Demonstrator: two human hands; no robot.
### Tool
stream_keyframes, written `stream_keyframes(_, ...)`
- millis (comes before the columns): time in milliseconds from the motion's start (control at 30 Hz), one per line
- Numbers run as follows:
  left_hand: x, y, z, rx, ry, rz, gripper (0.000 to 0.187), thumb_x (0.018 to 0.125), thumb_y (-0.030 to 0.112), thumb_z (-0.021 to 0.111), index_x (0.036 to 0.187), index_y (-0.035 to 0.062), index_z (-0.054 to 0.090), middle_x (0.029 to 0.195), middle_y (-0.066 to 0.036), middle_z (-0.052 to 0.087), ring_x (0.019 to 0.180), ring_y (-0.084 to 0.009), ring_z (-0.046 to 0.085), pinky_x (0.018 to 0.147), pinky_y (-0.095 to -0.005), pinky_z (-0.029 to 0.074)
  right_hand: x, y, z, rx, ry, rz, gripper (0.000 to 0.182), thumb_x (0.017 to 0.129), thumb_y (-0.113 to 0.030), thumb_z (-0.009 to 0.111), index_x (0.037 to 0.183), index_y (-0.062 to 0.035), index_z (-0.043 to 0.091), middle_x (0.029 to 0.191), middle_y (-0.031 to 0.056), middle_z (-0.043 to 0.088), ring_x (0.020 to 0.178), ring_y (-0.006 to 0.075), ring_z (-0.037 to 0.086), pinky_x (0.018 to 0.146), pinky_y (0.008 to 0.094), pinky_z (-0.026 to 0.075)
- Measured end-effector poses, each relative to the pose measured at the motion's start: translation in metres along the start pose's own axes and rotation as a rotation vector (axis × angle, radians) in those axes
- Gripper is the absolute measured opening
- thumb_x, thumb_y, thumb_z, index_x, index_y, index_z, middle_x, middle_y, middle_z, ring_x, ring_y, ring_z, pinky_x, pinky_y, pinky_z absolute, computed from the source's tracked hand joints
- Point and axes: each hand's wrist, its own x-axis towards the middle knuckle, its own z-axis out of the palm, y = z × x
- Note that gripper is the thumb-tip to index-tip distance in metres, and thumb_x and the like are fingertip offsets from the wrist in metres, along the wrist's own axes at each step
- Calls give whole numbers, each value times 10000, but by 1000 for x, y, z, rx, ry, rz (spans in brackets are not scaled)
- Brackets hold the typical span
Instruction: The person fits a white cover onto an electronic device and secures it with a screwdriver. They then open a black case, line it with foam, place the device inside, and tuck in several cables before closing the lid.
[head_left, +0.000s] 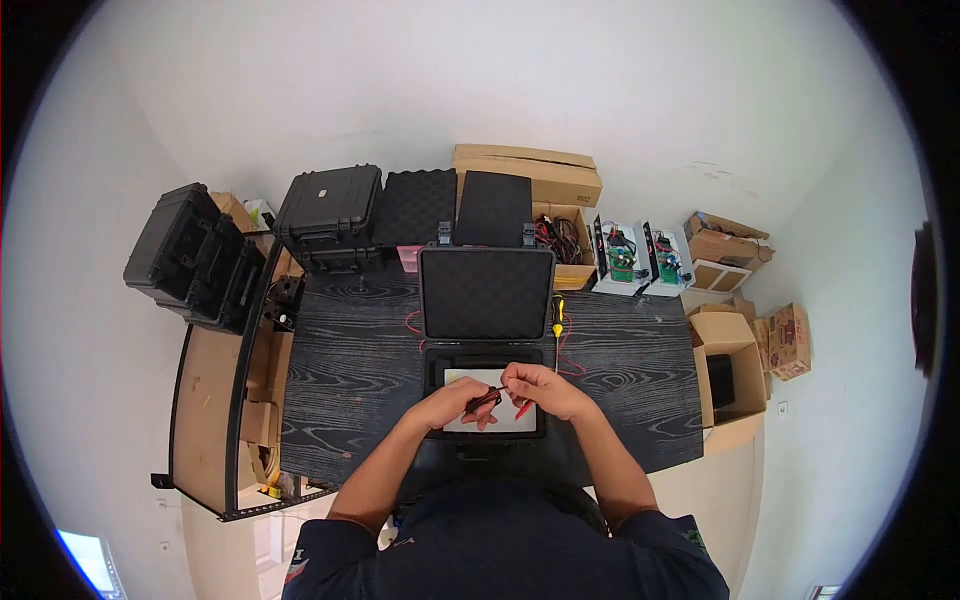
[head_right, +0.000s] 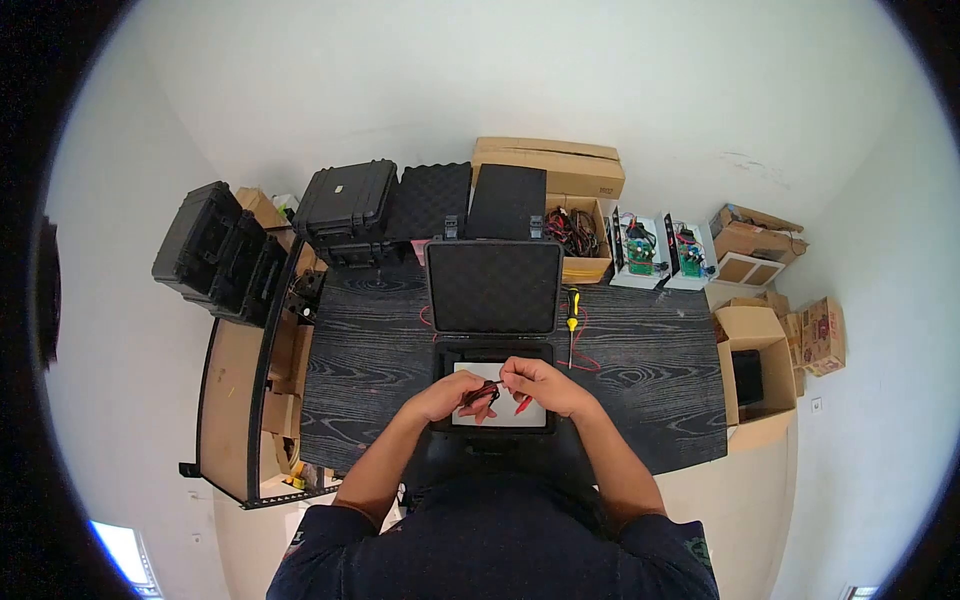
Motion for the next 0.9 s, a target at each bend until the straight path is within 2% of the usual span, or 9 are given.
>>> stream_keyframes(67,-2,3,1,-46,-27,-22,454,1062,292,367,688,80,512,540,-35,447,645,-216,637,1036,-500,577,1,2,-1,52,-58,12,163,1113,-178,610,1081,-23,652,988,-13,623,934,105,596,833,285,514)
stream_keyframes(133,-7,10,7,-176,-42,-62,481,1059,326,360,655,99,486,534,-35,451,680,-235,650,1046,-519,560,5,13,6,-72,45,-103,163,1111,-164,609,1103,-17,681,993,-9,629,931,117,598,843,297,506)
stream_keyframes(267,-3,-4,3,-294,70,76,456,1051,367,360,667,144,460,546,-38,473,684,-257,643,1036,-536,537,8,10,27,-374,255,-261,186,1103,-124,609,1193,-16,732,1000,4,641,953,124,604,864,305,500)
stream_keyframes(367,-1,-5,6,-352,139,183,465,1074,397,344,690,155,445,560,-52,486,719,-283,646,1053,-535,519,11,13,32,-359,277,-252,262,1090,-73,602,1323,-4,702,1062,11,682,974,112,624,878,287,510)
stream_keyframes(467,5,-11,9,-451,307,231,521,1107,429,336,691,141,461,576,-75,517,763,-307,668,1049,-511,515,11,1,48,-45,296,-171,313,1085,-43,584,1384,21,653,1119,17,703,955,108,638,893,259,515)
stream_keyframes(567,6,-15,9,-411,413,178,579,1129,457,348,703,106,522,635,-122,607,785,-339,687,1015,-493,524,13,17,43,-165,321,-95,387,1058,30,521,1424,5,643,1055,18,709,900,118,648,875,274,530)
stream_keyframes(667,4,-24,0,-338,326,186,621,1135,466,361,774,43,638,747,-174,707,825,-349,713,958,-478,544,11,18,38,60,210,-106,404,1057,43,527,1449,12,621,1014,27,707,901,105,643,839,285,546)
stream_keyframes(767,0,-17,2,-260,203,162,593,1156,413,389,892,-9,711,813,-151,744,847,-254,729,809,-358,553,6,4,43,135,120,-154,374,1060,42,551,1426,24,624,991,36,701,855,107,641,809,287,552)
stream_keyframes(900,-5,-12,4,-238,373,73,399,1121,299,562,978,-28,740,856,-109,765,834,-171,731,742,-293,561,11,22,30,-48,151,-74,266,1071,4,589,1326,40,655,1018,51,731,882,118,695,839,286,591)
